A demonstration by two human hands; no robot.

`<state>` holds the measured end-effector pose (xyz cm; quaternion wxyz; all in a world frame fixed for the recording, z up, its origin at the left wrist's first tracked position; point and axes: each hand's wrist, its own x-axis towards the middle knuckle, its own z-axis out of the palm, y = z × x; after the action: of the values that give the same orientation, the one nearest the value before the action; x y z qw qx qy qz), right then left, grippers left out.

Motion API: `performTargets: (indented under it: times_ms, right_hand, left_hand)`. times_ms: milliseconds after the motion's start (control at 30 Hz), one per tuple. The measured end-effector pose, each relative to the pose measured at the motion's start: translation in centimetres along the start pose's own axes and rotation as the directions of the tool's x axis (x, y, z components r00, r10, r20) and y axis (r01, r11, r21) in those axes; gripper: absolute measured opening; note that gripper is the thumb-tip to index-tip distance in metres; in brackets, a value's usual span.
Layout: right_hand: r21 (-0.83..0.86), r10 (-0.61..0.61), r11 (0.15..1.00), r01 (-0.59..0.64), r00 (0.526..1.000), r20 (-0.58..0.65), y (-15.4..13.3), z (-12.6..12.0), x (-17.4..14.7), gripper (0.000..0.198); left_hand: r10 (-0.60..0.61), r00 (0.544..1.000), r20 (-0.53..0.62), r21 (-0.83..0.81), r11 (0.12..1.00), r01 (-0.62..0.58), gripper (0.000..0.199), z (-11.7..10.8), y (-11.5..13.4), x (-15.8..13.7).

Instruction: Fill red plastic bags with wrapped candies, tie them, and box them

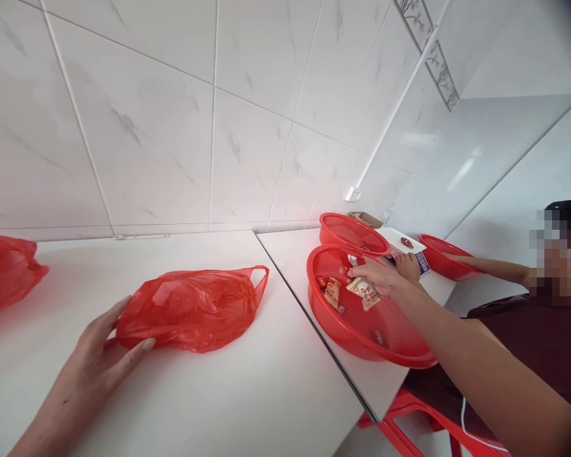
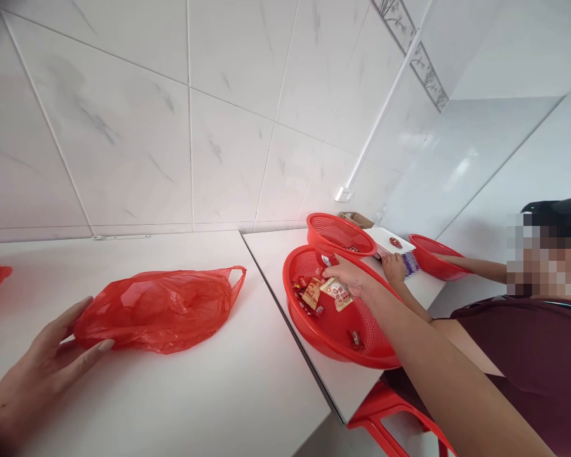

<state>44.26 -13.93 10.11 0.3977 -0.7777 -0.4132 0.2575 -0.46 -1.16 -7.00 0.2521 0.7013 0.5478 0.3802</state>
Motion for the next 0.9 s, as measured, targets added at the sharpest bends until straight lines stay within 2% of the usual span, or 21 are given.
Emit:
performTargets:
  times_ms: [67,167,233,300,367,433,500,533,633,700,800,900]
  right_hand:
    - [0.06,0.016,0.998,-0.021,0.996,0.085,-1.5,0.6,0.0,0.017]
    - [0.159,-0.037,0.987,0.002,0.976,0.215,-4.3,2.9,-0.1,0.008]
    - [0.227,-0.109,0.973,0.047,0.956,0.271,-6.4,5.4,-0.4,0.019]
    - [0.268,-0.237,0.95,0.161,0.93,0.28,-8.3,8.4,-0.9,0.03]
    - [0.24,-0.422,0.9,0.365,0.869,0.258,-9.8,11.8,-1.4,0.035]
    - [0.163,-0.581,0.813,0.559,0.769,0.265,-10.7,15.2,-1.9,0.037]
    - [0.084,-0.654,0.744,0.662,0.698,0.291,-10.8,18.4,-2.1,0.037]
    - [0.047,-0.665,0.725,0.687,0.68,0.308,-10.6,19.9,-2.1,0.035]
    - [-0.067,-0.629,0.702,0.709,0.661,0.408,-8.9,23.4,-1.6,0.032]
    - [-0.124,-0.556,0.709,0.694,0.658,0.507,-7.5,24.7,-0.8,0.039]
    - [-0.153,-0.479,0.74,0.655,0.673,0.564,-6.0,24.8,0.1,0.051]
    - [-0.131,-0.502,0.768,0.627,0.716,0.485,-5.3,23.1,-0.4,0.047]
  left_hand:
    - [0.041,0.999,0.015,-0.031,0.999,-0.041,0.064,-0.1,0.4,-0.2]
    - [0.128,0.992,-0.01,-0.065,0.99,-0.129,0.058,0.0,1.2,-0.5]
    - [0.219,0.975,-0.048,-0.081,0.972,-0.222,0.066,0.2,1.4,-0.7]
    - [0.3,0.952,-0.058,-0.049,0.952,-0.302,0.072,0.4,1.5,-0.9]
    - [0.333,0.943,-0.016,0.0,0.943,-0.333,0.07,0.6,1.4,-0.9]
    - [0.338,0.94,0.042,0.017,0.941,-0.339,0.066,0.7,1.3,-0.9]
    - [0.341,0.938,0.065,-0.002,0.94,-0.341,0.063,0.7,1.2,-0.9]
    - [0.344,0.937,0.06,-0.017,0.939,-0.343,0.062,0.7,1.1,-1.0]
    - [0.348,0.936,0.041,-0.06,0.936,-0.346,0.061,0.8,0.9,-0.9]
    - [0.341,0.939,0.041,-0.078,0.938,-0.337,0.062,0.9,0.7,-0.8]
    - [0.321,0.946,0.038,-0.085,0.945,-0.317,0.065,0.8,0.8,-0.7]
    - [0.309,0.951,0.019,-0.07,0.949,-0.307,0.068,0.7,1.0,-0.6]
